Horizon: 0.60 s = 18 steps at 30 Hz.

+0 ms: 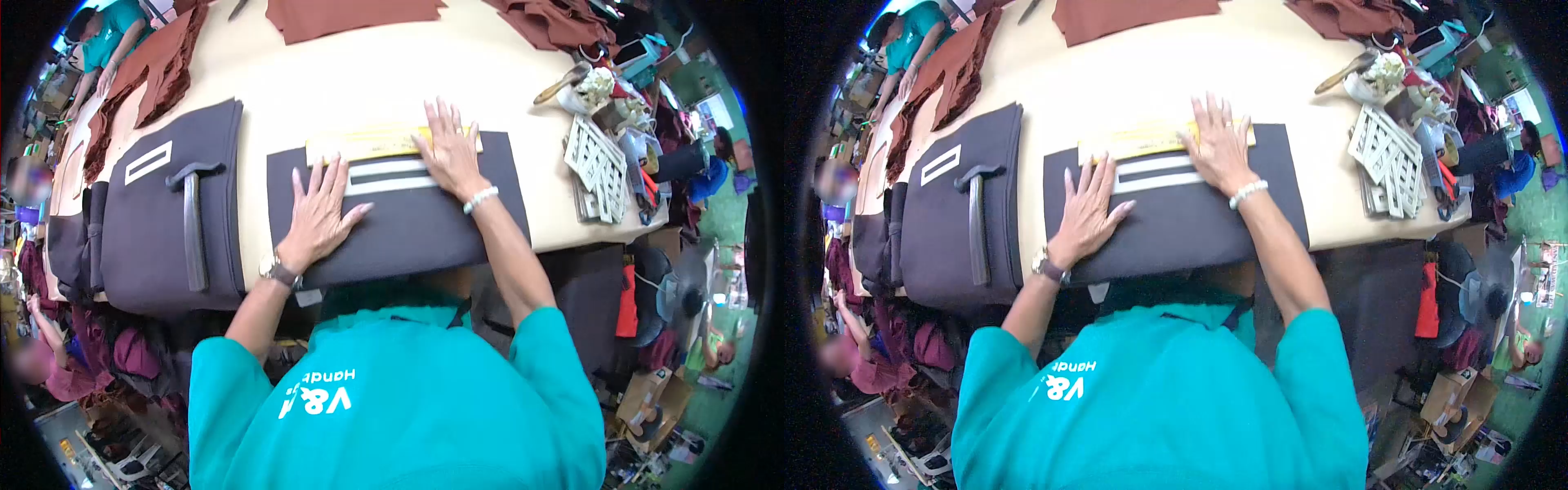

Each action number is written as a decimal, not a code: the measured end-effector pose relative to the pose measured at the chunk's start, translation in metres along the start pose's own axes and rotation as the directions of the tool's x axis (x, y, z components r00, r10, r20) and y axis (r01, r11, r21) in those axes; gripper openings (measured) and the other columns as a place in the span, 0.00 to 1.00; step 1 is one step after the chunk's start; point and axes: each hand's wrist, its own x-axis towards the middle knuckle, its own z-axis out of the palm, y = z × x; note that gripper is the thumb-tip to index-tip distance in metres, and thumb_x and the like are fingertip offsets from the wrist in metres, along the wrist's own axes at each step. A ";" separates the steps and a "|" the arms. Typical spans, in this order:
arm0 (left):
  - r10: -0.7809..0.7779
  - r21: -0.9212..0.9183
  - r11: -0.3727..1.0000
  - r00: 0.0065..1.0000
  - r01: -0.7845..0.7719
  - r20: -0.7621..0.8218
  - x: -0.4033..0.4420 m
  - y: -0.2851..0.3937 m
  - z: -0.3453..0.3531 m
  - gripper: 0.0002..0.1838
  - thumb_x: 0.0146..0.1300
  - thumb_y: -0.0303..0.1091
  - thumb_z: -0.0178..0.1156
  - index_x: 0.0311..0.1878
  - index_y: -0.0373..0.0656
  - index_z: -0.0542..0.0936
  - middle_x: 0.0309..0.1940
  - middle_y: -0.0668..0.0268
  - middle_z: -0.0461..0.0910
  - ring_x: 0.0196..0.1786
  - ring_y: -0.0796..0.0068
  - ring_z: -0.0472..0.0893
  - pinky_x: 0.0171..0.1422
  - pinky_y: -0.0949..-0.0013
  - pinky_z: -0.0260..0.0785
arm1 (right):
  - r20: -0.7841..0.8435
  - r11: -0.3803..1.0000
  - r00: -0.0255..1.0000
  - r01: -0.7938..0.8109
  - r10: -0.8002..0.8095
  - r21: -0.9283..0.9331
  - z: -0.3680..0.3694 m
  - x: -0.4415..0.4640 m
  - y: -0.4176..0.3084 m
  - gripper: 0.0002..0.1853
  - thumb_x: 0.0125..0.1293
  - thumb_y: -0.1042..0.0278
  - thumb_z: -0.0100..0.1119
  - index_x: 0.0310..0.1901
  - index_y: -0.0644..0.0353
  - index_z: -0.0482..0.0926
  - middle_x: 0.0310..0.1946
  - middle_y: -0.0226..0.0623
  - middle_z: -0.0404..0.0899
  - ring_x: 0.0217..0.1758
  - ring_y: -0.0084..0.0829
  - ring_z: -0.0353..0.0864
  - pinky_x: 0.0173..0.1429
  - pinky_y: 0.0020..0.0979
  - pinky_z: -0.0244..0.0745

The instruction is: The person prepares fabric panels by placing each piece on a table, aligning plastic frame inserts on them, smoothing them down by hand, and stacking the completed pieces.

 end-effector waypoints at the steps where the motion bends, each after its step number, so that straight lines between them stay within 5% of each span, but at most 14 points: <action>1: -0.046 0.001 0.999 0.999 0.046 -0.029 -0.004 -0.002 0.003 0.42 0.65 0.61 0.41 0.71 0.39 0.46 0.72 0.55 0.44 0.74 0.53 0.40 0.72 0.39 0.27 | 0.040 0.999 0.999 0.036 -0.037 0.015 -0.011 0.001 -0.002 0.32 0.67 0.44 0.39 0.69 0.49 0.55 0.69 0.46 0.52 0.73 0.48 0.47 0.71 0.61 0.34; 2: -0.079 0.046 0.995 0.989 0.085 -0.125 -0.008 -0.007 0.007 0.42 0.64 0.60 0.42 0.71 0.39 0.46 0.72 0.55 0.43 0.74 0.52 0.40 0.72 0.41 0.26 | 0.161 0.990 0.980 0.102 -0.118 0.102 -0.020 -0.007 -0.004 0.31 0.66 0.42 0.41 0.68 0.46 0.58 0.68 0.43 0.54 0.72 0.44 0.50 0.71 0.61 0.35; 5: -0.361 -0.062 0.932 0.915 0.356 -0.182 -0.026 -0.005 -0.007 0.39 0.66 0.57 0.43 0.70 0.38 0.50 0.71 0.51 0.47 0.73 0.49 0.46 0.70 0.37 0.33 | 0.070 0.978 0.980 0.180 -0.188 0.109 -0.013 -0.004 0.020 0.21 0.64 0.47 0.49 0.55 0.42 0.76 0.61 0.42 0.66 0.66 0.43 0.62 0.69 0.56 0.46; 8: -0.529 -0.029 0.845 0.828 0.533 -0.184 -0.053 -0.011 -0.003 0.38 0.66 0.54 0.45 0.70 0.38 0.51 0.70 0.48 0.49 0.72 0.47 0.47 0.70 0.38 0.38 | -0.116 0.998 0.992 -0.050 0.046 -0.026 -0.009 0.033 0.069 0.16 0.62 0.51 0.53 0.46 0.47 0.82 0.52 0.41 0.74 0.57 0.41 0.69 0.59 0.44 0.59; 10: -0.547 -0.056 0.835 0.818 0.547 -0.175 -0.067 -0.003 -0.009 0.37 0.66 0.53 0.46 0.70 0.38 0.51 0.69 0.47 0.49 0.72 0.46 0.47 0.70 0.39 0.39 | -0.150 0.982 0.976 -0.171 0.157 -0.083 -0.021 0.050 0.084 0.18 0.61 0.52 0.53 0.47 0.50 0.81 0.49 0.42 0.74 0.54 0.39 0.69 0.58 0.43 0.60; 13: -0.572 -0.119 0.820 0.801 0.559 -0.177 -0.077 0.008 -0.015 0.34 0.66 0.50 0.47 0.70 0.42 0.54 0.68 0.45 0.51 0.71 0.44 0.48 0.70 0.40 0.40 | -0.386 0.914 0.918 -0.234 0.094 -0.332 -0.024 0.050 0.099 0.21 0.61 0.52 0.53 0.49 0.57 0.79 0.48 0.44 0.73 0.53 0.41 0.70 0.58 0.44 0.60; 17: -0.528 -0.103 0.849 0.822 0.519 -0.215 -0.074 0.013 -0.007 0.25 0.66 0.41 0.48 0.65 0.46 0.64 0.65 0.47 0.59 0.68 0.45 0.55 0.68 0.41 0.46 | -0.349 0.799 0.844 -0.514 0.407 -0.313 -0.054 -0.047 0.070 0.32 0.59 0.44 0.54 0.51 0.68 0.74 0.54 0.51 0.71 0.60 0.49 0.67 0.62 0.46 0.59; 18: -0.509 -0.070 0.859 0.831 0.507 -0.226 -0.073 0.012 -0.003 0.22 0.65 0.37 0.48 0.63 0.46 0.67 0.64 0.47 0.61 0.67 0.46 0.57 0.67 0.42 0.47 | -0.227 0.748 0.818 -0.575 0.529 -0.330 -0.061 -0.073 0.058 0.31 0.59 0.45 0.55 0.52 0.68 0.74 0.56 0.55 0.70 0.62 0.50 0.65 0.64 0.48 0.57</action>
